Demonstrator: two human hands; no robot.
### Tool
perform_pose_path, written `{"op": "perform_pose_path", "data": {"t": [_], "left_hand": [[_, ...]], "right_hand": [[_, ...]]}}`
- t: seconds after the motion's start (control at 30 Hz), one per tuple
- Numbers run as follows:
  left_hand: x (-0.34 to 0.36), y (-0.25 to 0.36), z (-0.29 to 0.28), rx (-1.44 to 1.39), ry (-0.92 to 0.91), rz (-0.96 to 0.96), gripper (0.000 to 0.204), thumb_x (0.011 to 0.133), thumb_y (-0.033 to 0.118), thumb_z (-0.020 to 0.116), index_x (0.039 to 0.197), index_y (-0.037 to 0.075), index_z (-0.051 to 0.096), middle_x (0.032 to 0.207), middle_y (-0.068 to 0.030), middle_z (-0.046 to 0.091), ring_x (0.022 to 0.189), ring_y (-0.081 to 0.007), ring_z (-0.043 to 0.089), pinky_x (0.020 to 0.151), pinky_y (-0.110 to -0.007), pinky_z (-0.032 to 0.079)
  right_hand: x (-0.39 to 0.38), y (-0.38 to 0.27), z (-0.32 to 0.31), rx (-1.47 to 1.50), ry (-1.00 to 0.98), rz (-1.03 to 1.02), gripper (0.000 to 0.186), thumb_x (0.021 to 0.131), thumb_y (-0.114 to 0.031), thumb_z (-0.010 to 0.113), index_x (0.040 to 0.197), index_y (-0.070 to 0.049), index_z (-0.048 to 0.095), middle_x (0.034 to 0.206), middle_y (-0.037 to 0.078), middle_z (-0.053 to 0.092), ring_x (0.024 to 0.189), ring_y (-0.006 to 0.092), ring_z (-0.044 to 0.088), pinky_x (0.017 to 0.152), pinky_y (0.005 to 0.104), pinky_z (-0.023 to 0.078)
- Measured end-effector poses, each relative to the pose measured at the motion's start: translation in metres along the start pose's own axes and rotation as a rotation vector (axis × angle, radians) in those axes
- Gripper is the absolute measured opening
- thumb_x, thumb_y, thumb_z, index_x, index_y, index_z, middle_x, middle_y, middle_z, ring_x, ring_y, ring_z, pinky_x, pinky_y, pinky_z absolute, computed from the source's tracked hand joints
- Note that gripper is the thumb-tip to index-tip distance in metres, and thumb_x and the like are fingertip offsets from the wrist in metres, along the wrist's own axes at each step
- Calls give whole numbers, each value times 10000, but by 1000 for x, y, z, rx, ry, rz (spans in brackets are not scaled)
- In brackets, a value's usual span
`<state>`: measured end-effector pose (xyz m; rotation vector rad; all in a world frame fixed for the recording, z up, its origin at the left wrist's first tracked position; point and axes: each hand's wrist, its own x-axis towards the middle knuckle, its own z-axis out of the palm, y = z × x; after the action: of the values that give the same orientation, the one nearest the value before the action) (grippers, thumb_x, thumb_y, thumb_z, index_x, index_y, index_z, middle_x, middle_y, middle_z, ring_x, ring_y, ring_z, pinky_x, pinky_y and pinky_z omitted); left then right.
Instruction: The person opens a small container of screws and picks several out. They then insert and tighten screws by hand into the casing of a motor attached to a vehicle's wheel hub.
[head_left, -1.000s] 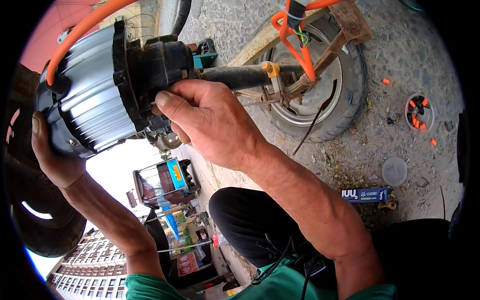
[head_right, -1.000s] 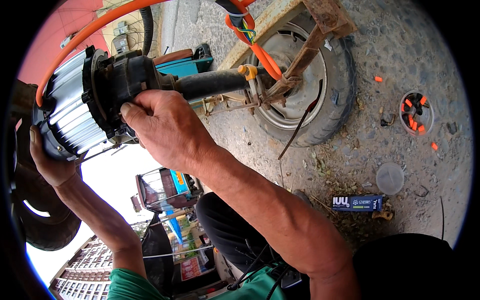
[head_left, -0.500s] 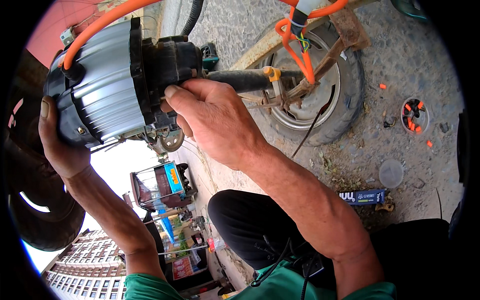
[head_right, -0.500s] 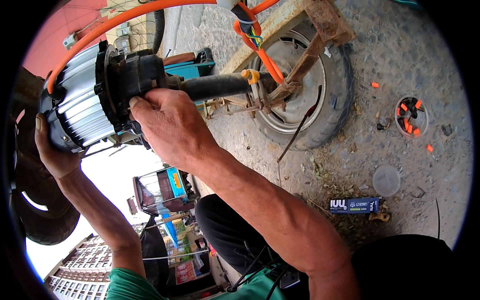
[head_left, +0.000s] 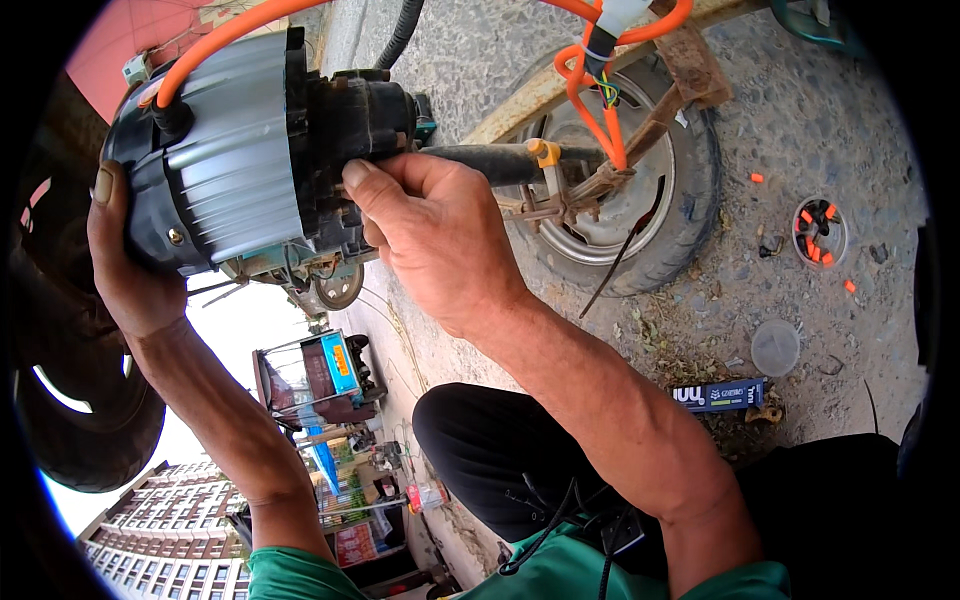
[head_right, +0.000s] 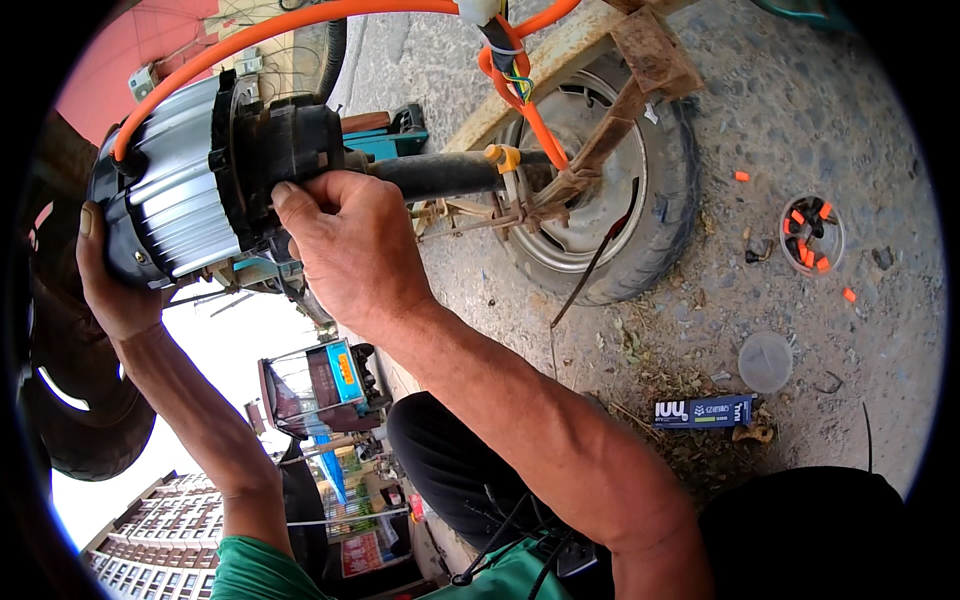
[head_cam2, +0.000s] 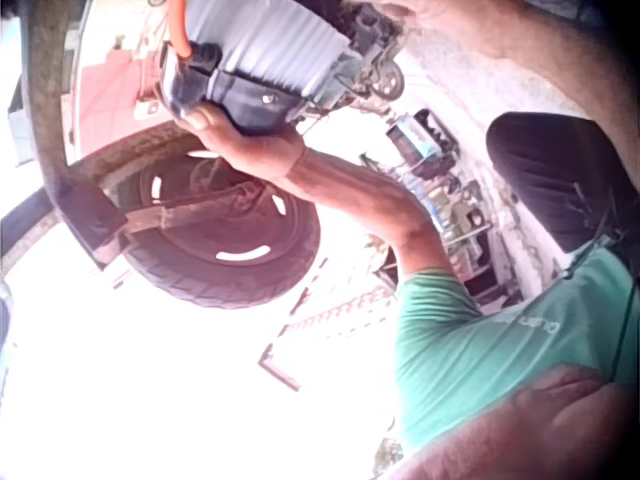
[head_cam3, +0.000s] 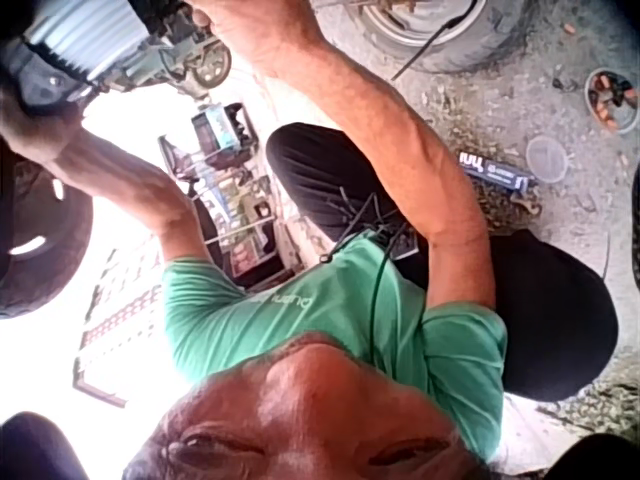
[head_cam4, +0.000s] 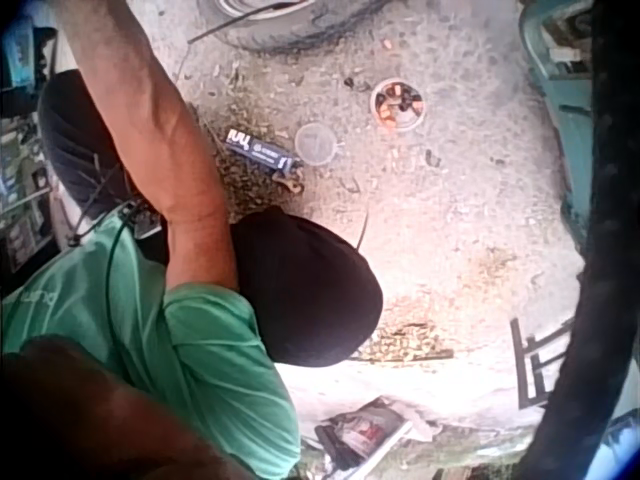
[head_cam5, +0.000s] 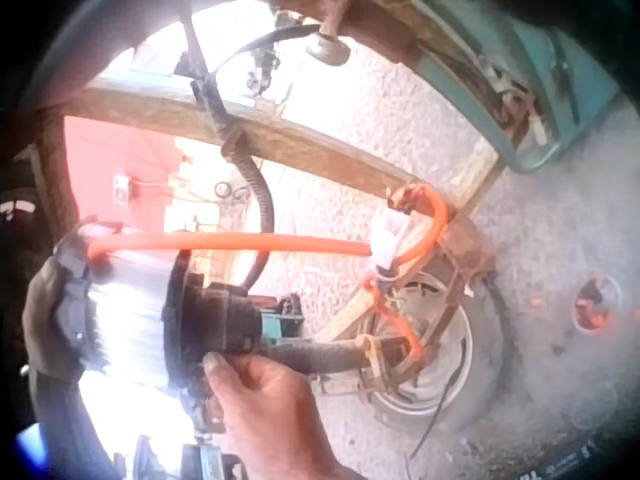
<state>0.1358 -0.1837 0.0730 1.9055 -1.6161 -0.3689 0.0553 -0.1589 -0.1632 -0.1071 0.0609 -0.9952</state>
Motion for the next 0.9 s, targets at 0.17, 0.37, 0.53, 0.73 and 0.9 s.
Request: {"op": "perform_pose_path", "data": {"t": [0.17, 0.37, 0.53, 0.73, 0.9], "left_hand": [[0, 0, 6, -11, 44, 19, 486, 1003, 380, 407, 1283, -2, 514, 1088, -129, 670, 869, -211, 702, 699, -332, 597], [-1, -1, 1, -99, 20, -5, 400, 976, 315, 503, 1225, 12, 580, 1088, -72, 657, 960, -159, 648, 849, -304, 506], [-1, 0, 10, -38, 53, 28, 429, 988, 359, 469, 1240, 22, 551, 1076, -91, 670, 922, -189, 682, 775, -332, 568], [-4, 1, 12, -36, 20, 26, 432, 980, 371, 486, 1226, 26, 568, 1068, -86, 671, 932, -186, 679, 784, -323, 561], [-3, 0, 12, -4, 53, 7, 461, 970, 397, 492, 1241, 30, 562, 1067, -86, 672, 932, -188, 679, 770, -325, 564]], "right_hand": [[3, 0, 2, -52, 22, -3, 292, 971, -257, 594, 813, -13, 615, 587, -37, 475, 505, 41, 387, 461, 212, 313], [2, 5, 6, -44, 23, -76, 295, 971, -268, 578, 820, -15, 605, 586, -37, 470, 510, 42, 388, 460, 219, 309], [0, 0, 4, -32, -11, -27, 313, 968, -291, 570, 829, -12, 596, 596, -32, 473, 519, 40, 391, 460, 214, 303], [2, 5, 5, 38, 7, 5, 360, 974, -306, 556, 787, -5, 621, 576, -20, 505, 495, 57, 449, 446, 250, 358], [0, 4, 7, -90, 70, -36, 356, 971, -315, 575, 804, -4, 629, 594, -7, 532, 517, 59, 481, 458, 238, 383]]}}
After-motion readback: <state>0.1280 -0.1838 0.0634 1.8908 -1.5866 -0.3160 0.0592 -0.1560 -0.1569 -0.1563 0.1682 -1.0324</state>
